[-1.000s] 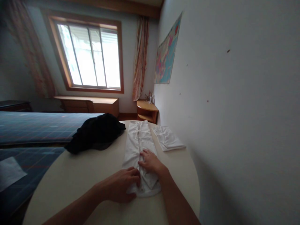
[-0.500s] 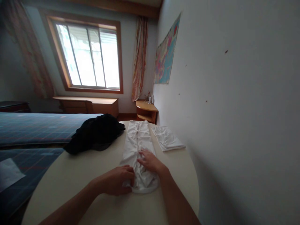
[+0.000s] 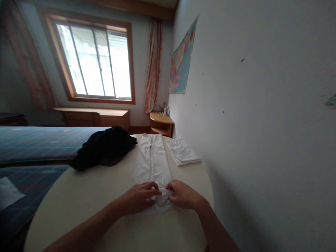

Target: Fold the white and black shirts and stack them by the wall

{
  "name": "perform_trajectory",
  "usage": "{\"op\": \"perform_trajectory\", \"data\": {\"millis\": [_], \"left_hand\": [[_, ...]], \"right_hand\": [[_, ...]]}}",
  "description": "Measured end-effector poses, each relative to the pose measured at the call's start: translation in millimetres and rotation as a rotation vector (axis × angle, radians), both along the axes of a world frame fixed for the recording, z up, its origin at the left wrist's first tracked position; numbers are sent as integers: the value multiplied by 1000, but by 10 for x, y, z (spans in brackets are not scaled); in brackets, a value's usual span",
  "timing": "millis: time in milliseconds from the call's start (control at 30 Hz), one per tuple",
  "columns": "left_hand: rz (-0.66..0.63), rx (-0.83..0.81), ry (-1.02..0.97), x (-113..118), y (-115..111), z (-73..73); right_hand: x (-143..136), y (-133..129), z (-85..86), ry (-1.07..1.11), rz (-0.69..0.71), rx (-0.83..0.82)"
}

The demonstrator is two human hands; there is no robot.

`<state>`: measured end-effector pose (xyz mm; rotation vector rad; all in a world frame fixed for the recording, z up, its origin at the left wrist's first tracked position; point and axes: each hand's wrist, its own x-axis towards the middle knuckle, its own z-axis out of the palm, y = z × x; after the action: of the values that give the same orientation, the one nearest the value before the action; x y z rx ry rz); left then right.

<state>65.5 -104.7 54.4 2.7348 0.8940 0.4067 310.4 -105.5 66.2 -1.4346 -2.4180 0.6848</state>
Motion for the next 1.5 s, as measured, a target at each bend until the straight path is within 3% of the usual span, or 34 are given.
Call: {"op": "perform_trajectory", "data": {"millis": [167,333,500,567,733,867,1000,1133,1300,1500], "left_hand": [[19,75,51,105,9,-80],[99,52,-137,96,-4,-98],[-76,73,-57,77,-20,-111],[-72,92,-6,102,-18,-127],[6,110,85,193,-23,-144],[66,67,-6,199,-26,-161],[64,34,-88,161,-27,-153],[18,26,1,171,-40,-121],[92,63,77,249,-32,-173],[84,102,64,265,-62,-188]], "right_hand": [[35,-100,-35,13,-74,66],[-7,-217,5,143,-145,-3],[-11,-308,13,251,-217,30],[12,-313,-25,267,-212,3],[66,-300,-155,201,-236,-22],[57,-303,-199,175,-269,-17],[41,-308,-179,184,-314,17],[41,-308,-132,183,-358,42],[42,-335,-114,154,-382,38],[47,-356,-125,103,-353,82]]}}
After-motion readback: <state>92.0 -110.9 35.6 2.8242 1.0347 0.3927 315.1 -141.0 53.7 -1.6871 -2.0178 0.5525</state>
